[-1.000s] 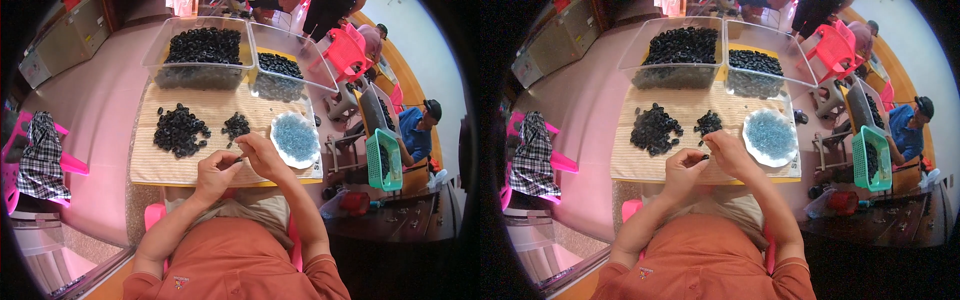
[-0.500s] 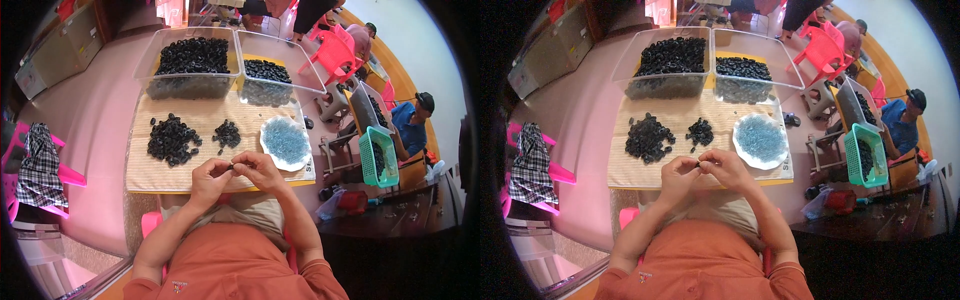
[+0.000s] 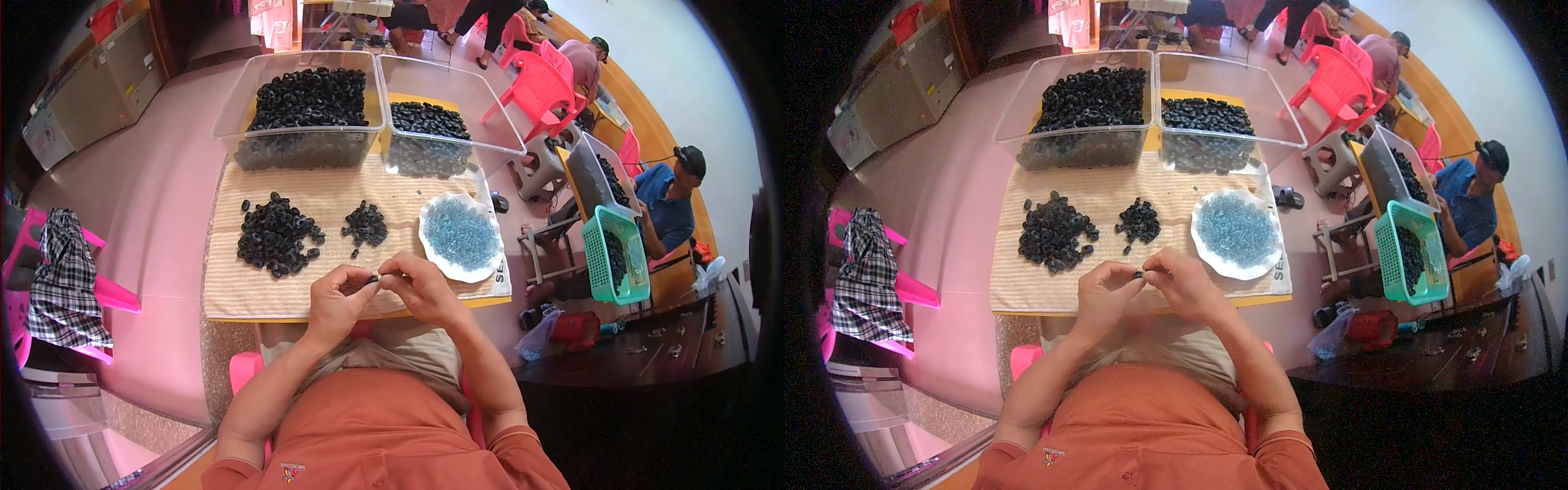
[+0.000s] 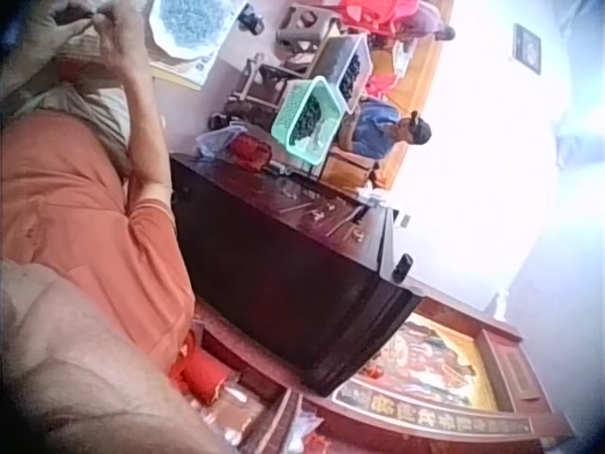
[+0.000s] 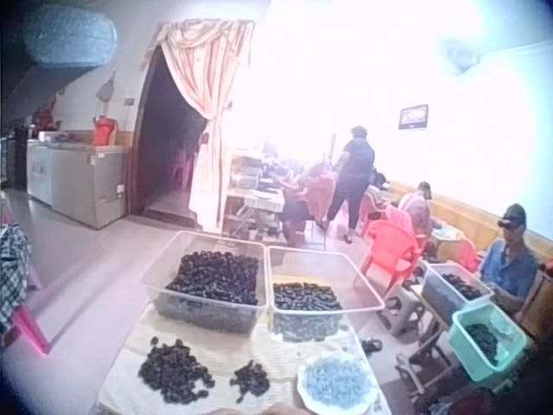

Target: The person assembles small components by picking up black plastic parts from the table and small beads from a plate, then inserting the beads into the plastic parts by hand.

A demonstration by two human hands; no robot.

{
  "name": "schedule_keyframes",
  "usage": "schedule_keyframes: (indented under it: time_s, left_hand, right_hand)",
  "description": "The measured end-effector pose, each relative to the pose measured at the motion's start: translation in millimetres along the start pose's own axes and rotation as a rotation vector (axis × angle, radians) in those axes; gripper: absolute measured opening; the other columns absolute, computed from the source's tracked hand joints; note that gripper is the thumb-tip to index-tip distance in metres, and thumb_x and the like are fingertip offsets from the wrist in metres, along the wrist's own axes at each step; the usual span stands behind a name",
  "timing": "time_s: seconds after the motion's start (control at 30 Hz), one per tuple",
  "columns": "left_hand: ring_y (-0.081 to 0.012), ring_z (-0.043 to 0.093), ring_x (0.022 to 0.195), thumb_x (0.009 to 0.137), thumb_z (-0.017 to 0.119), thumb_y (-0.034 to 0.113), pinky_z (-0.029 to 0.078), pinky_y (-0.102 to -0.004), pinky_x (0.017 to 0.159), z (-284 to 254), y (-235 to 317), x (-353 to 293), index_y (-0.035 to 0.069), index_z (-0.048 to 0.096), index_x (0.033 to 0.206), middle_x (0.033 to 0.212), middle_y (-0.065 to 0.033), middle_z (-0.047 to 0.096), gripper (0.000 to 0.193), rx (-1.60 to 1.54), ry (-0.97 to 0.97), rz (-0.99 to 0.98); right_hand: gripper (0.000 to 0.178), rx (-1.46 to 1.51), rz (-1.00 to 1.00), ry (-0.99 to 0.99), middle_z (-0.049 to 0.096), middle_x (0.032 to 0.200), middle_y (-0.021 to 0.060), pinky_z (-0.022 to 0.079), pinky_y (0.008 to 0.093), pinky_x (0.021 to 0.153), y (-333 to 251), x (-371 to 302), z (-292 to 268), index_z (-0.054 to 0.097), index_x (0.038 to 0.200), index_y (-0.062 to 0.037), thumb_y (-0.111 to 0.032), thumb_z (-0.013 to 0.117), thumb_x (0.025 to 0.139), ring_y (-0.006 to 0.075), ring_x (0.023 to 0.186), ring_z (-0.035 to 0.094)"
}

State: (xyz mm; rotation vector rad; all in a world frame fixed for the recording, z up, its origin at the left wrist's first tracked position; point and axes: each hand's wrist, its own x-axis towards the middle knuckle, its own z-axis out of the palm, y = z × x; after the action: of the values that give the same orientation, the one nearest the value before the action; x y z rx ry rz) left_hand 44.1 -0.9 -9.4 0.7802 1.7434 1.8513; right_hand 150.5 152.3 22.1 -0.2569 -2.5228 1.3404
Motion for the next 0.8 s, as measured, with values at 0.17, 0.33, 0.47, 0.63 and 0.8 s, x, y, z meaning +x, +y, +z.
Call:
schedule_keyframes:
  time_s: [0.17,0.33,0.47,0.63,0.8]
  left_hand:
    - [-0.0074,0.067,0.078,0.087,0.077,0.005,0.055,-0.0235,0.070,1.8,-5.9,0.7,-0.001,0.070,0.098,0.087,-0.0037,0.073,0.014,-0.001,-0.024,0.001]
    - [-0.0082,0.067,0.079,0.086,0.079,0.006,0.055,-0.0243,0.070,1.6,-9.9,1.6,-0.001,0.071,0.099,0.087,-0.0047,0.074,0.017,0.034,-0.016,0.026]
    - [-0.0089,0.068,0.078,0.086,0.078,0.005,0.055,-0.0250,0.070,2.3,-8.7,-0.9,-0.001,0.071,0.099,0.087,-0.0055,0.074,0.016,0.045,-0.006,0.020]
    - [-0.0107,0.070,0.077,0.085,0.078,0.004,0.056,-0.0259,0.069,0.8,-6.4,-0.1,0.000,0.071,0.098,0.086,-0.0070,0.074,0.016,0.073,-0.008,0.039]
    - [-0.0143,0.072,0.076,0.083,0.079,0.004,0.057,-0.0272,0.068,-0.1,-10.1,1.5,0.001,0.072,0.096,0.086,-0.0096,0.075,0.015,0.111,-0.005,0.065]
  right_hand:
    - [0.012,0.034,-0.026,0.045,0.063,0.087,0.0084,0.049,0.0296,0.070,0.2,4.3,5.0,0.067,0.101,-0.0004,-0.003,0.071,0.090,0.0171,0.078,0.060]
    - [0.011,0.068,0.007,0.060,0.064,0.087,0.0079,0.049,0.0288,0.069,2.1,2.5,6.8,0.067,0.099,-0.0008,-0.003,0.072,0.089,0.0161,0.078,0.061]
    - [0.012,0.058,-0.028,0.067,0.064,0.087,0.0084,0.049,0.0294,0.069,3.5,0.8,6.6,0.067,0.099,-0.0011,-0.002,0.072,0.088,0.0165,0.078,0.062]
    - [0.013,0.022,-0.069,0.113,0.065,0.088,0.0090,0.049,0.0299,0.068,6.8,0.3,8.7,0.067,0.098,-0.0009,0.000,0.073,0.086,0.0188,0.077,0.062]
    - [0.015,0.046,-0.106,0.138,0.066,0.090,0.0119,0.052,0.0320,0.070,10.5,0.9,8.0,0.067,0.098,-0.0006,0.000,0.074,0.084,0.0229,0.080,0.066]
